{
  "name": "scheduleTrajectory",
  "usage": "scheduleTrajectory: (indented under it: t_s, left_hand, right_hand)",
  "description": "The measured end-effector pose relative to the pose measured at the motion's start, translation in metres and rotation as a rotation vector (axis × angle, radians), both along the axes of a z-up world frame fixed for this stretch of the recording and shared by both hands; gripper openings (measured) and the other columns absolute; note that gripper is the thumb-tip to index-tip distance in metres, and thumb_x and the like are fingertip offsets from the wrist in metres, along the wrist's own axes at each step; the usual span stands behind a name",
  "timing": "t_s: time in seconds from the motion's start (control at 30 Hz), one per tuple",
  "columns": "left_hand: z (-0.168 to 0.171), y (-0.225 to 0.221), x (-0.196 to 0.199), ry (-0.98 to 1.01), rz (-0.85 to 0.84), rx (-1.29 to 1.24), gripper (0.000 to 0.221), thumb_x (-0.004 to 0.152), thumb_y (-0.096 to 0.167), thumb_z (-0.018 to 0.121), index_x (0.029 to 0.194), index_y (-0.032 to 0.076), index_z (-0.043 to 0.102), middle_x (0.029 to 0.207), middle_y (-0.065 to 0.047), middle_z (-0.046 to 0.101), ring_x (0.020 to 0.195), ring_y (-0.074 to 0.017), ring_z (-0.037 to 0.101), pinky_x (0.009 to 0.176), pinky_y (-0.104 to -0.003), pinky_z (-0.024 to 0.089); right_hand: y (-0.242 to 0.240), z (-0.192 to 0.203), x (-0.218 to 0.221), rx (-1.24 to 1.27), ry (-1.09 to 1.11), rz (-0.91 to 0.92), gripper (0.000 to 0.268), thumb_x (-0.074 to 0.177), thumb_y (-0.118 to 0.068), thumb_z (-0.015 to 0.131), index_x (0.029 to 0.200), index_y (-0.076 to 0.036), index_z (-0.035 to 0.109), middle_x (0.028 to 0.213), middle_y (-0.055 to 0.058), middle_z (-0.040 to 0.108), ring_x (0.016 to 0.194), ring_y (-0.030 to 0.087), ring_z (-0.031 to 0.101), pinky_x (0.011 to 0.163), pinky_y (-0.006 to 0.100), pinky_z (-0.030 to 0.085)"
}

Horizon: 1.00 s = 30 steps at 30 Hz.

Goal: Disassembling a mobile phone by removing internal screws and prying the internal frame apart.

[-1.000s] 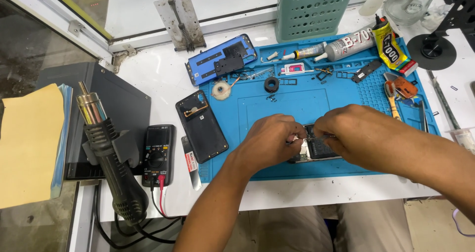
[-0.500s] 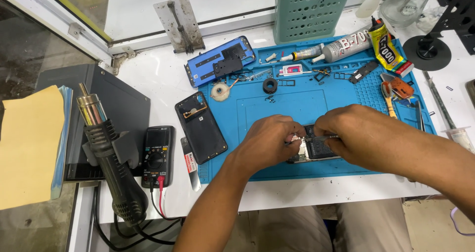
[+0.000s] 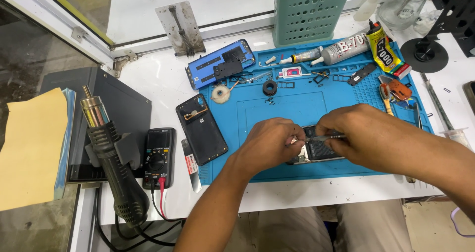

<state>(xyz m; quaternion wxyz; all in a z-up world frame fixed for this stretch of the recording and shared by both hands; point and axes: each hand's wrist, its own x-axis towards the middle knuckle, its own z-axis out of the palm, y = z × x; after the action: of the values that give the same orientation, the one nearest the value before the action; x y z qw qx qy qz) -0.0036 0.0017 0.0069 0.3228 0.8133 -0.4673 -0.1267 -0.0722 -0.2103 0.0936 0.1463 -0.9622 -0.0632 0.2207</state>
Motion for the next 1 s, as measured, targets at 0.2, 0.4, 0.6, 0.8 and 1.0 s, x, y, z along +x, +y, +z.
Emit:
scheduleTrajectory:
  t_s: [0.2,0.4,0.6,0.8,1.0]
  left_hand:
    - [-0.001,0.000,0.008,-0.069,0.177,0.068,0.022,0.093,0.022,0.058,0.097,0.015,0.079,0.075,0.002,0.068,0.074,-0.0211,0.065,0.054,-0.042,0.046]
    - [-0.008,0.016,0.027,-0.181,0.548,0.011,0.028,0.100,0.019,0.049,0.106,0.012,0.075,0.091,-0.005,0.074,0.084,-0.0306,0.067,0.062,-0.050,0.050]
    - [-0.016,0.010,0.032,-0.160,0.579,-0.036,0.026,0.101,0.024,0.055,0.113,0.013,0.075,0.093,-0.004,0.070,0.088,-0.0276,0.067,0.061,-0.045,0.051]
    - [-0.029,-0.008,0.027,-0.243,0.442,-0.103,0.019,0.097,0.023,0.065,0.108,0.012,0.076,0.088,-0.004,0.064,0.088,-0.0274,0.064,0.058,-0.046,0.051]
    - [-0.019,-0.043,0.028,-0.231,0.316,-0.021,0.017,0.095,0.016,0.064,0.103,0.008,0.076,0.076,-0.007,0.058,0.077,-0.0295,0.064,0.061,-0.041,0.054]
  right_hand:
    - [-0.014,-0.006,-0.012,0.106,-0.142,-0.187,0.017,0.087,-0.028,0.072,0.102,-0.028,0.080,0.079,-0.006,0.083,0.070,0.017,0.073,0.070,0.033,0.053]
    - [-0.028,-0.029,-0.040,0.419,-0.368,-0.566,0.020,0.089,-0.018,0.079,0.108,-0.013,0.082,0.067,0.001,0.066,0.057,0.013,0.048,0.060,0.029,0.041]
    - [-0.021,-0.079,-0.070,0.868,-0.647,-0.736,0.020,0.098,-0.006,0.072,0.116,0.000,0.072,0.078,0.009,0.066,0.067,0.015,0.062,0.069,0.026,0.053]
    - [-0.012,-0.124,-0.082,0.924,-0.960,-0.713,0.013,0.099,-0.001,0.070,0.110,0.005,0.069,0.111,0.019,0.071,0.071,0.018,0.066,0.063,0.025,0.058]
    - [-0.014,-0.128,-0.086,0.971,-1.018,-0.645,0.008,0.093,0.007,0.073,0.099,0.010,0.070,0.102,0.022,0.073,0.066,0.022,0.073,0.056,0.032,0.060]
